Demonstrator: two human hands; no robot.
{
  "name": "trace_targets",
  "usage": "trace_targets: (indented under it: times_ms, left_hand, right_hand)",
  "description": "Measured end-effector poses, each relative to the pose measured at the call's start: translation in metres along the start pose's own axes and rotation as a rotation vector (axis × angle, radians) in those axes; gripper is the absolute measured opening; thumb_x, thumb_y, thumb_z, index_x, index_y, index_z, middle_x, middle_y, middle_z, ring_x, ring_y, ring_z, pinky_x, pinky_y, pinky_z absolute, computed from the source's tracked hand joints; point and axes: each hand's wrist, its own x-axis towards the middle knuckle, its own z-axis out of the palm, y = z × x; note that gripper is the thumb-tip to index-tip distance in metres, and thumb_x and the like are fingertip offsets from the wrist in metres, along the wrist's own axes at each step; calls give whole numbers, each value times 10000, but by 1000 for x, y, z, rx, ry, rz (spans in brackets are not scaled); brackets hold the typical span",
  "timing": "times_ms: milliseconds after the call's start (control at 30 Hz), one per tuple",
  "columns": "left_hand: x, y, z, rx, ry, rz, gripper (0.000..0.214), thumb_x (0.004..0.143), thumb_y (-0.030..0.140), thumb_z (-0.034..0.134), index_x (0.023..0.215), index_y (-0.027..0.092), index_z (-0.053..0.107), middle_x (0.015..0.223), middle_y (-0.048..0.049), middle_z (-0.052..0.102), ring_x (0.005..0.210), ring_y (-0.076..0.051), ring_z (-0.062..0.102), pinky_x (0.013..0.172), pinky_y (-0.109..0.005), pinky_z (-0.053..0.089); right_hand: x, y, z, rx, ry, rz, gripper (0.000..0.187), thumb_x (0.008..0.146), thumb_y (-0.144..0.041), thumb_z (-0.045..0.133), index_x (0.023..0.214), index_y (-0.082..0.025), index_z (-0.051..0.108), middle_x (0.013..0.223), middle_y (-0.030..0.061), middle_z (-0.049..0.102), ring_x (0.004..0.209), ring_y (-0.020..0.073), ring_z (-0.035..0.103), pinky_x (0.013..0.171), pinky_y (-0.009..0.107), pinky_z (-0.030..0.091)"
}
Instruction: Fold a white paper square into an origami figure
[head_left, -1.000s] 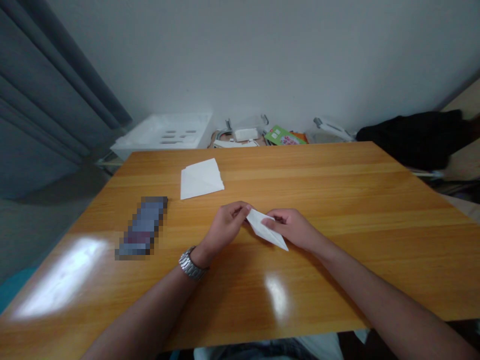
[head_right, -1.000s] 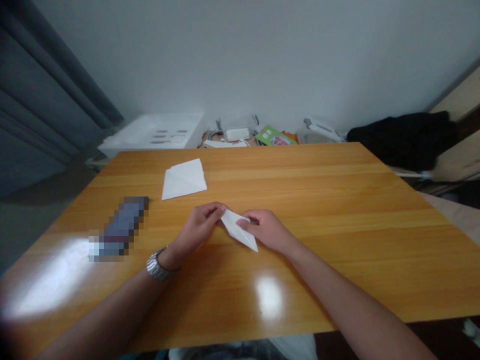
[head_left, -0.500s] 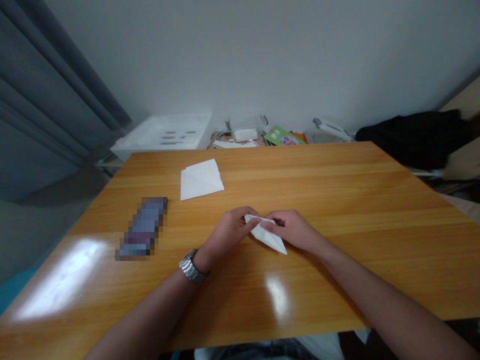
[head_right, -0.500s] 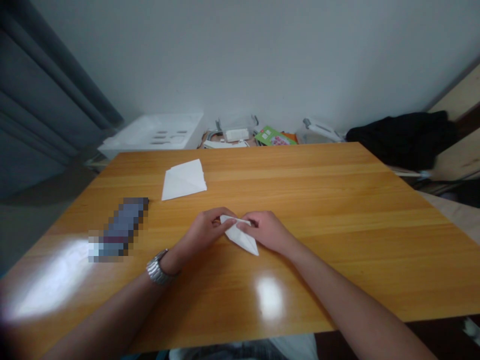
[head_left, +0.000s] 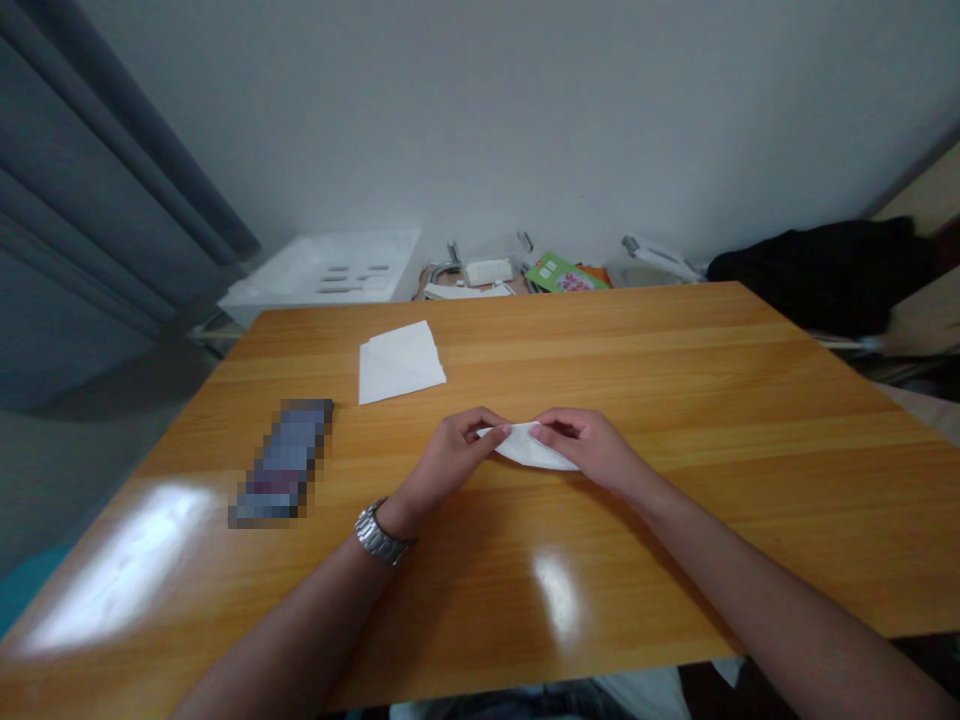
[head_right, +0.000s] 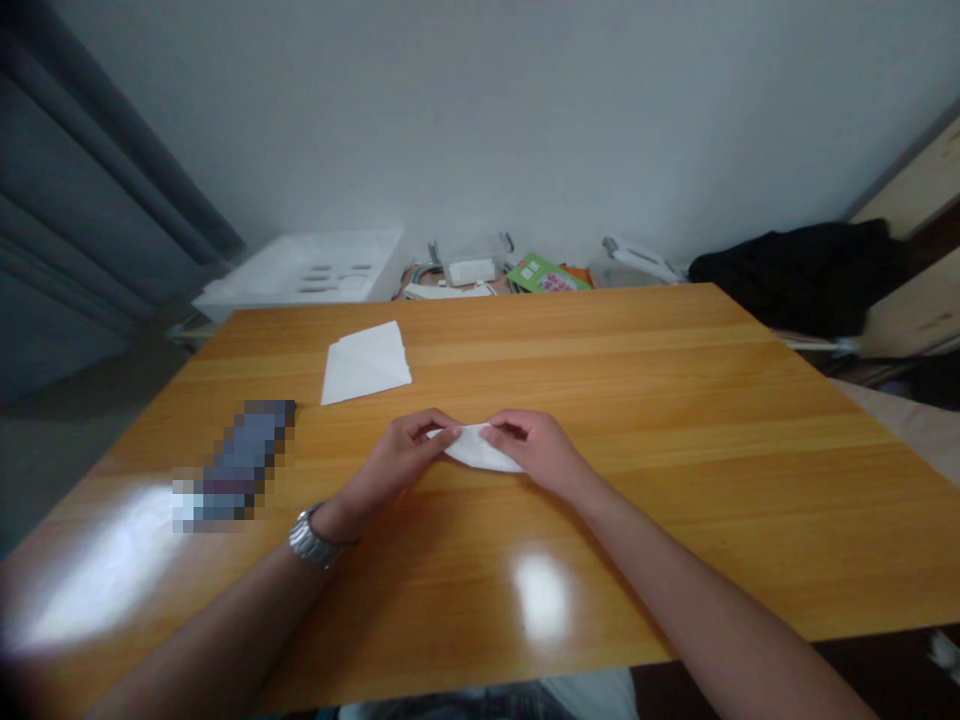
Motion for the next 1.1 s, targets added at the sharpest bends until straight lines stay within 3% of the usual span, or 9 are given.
trace_targets:
  times_ms: [200, 367, 467, 667, 767, 867, 1100]
  left_hand:
    - [-1, 2, 0, -226, -55, -173, 413, 846, 478, 733, 1057, 124, 763, 1041, -102, 767, 956, -218, 712, 898, -351, 591]
    - [-1, -2, 0, -271, -27, -165, 580, 864, 438, 726, 1343, 128, 625, 1046, -72, 766, 925, -181, 724, 938, -374, 596]
    - [-1, -6, -1, -265, -50, -131, 582, 902, 429, 674, 1386, 120, 585, 1076, -76, 758, 957, -188, 724, 961, -391, 592]
    - [-2, -6, -3, -91, -48, -10, 470, 993, 405, 515, 1373, 141, 592, 1182, -95, 736, 1034, -208, 713, 993, -392, 561]
    - [-3, 0, -3, 71, -41, 62, 386, 1009, 399, 487, 1255, 156, 658, 1127, -93, 757, 1050, -216, 704, 991, -368, 539]
    - [-5, 8, 0, 215, -31, 92, 332, 978, 441, 546, 1040, 168, 727, 1039, -83, 766, 956, -212, 713, 848, -301, 563]
    - [-8, 7, 7, 343, -29, 102, 237, 922, 405, 636, 927, 197, 749, 888, -39, 770, 808, -186, 715, 711, -248, 537]
  right_hand:
    - [1, 2, -5, 7, -10, -20, 369, 913, -516, 621, 905, -166, 737, 849, 52, 721, 742, 185, 612, 666, 278, 449]
    - [1, 0, -5, -32, 5, -18, 360, 910, -506, 622, 898, -167, 741, 853, 61, 726, 750, 192, 610, 679, 293, 459]
    - [1, -1, -5, -49, 3, -20, 363, 916, -509, 611, 889, -169, 736, 837, 54, 720, 737, 188, 605, 668, 288, 451]
    - [2, 4, -8, -101, 2, -30, 354, 935, -490, 591, 891, -172, 738, 819, 43, 712, 722, 181, 597, 650, 278, 437]
    - [2, 4, -7, -141, 1, -40, 331, 939, -464, 591, 895, -175, 748, 838, 47, 728, 743, 188, 610, 672, 284, 446]
    - [0, 2, -5, -157, -9, -43, 308, 936, -443, 599, 878, -182, 753, 829, 43, 736, 739, 188, 625, 668, 281, 448]
    - [-4, -8, 2, -191, -43, -49, 277, 935, -414, 608, 879, -196, 768, 853, 49, 762, 766, 198, 659, 686, 288, 460]
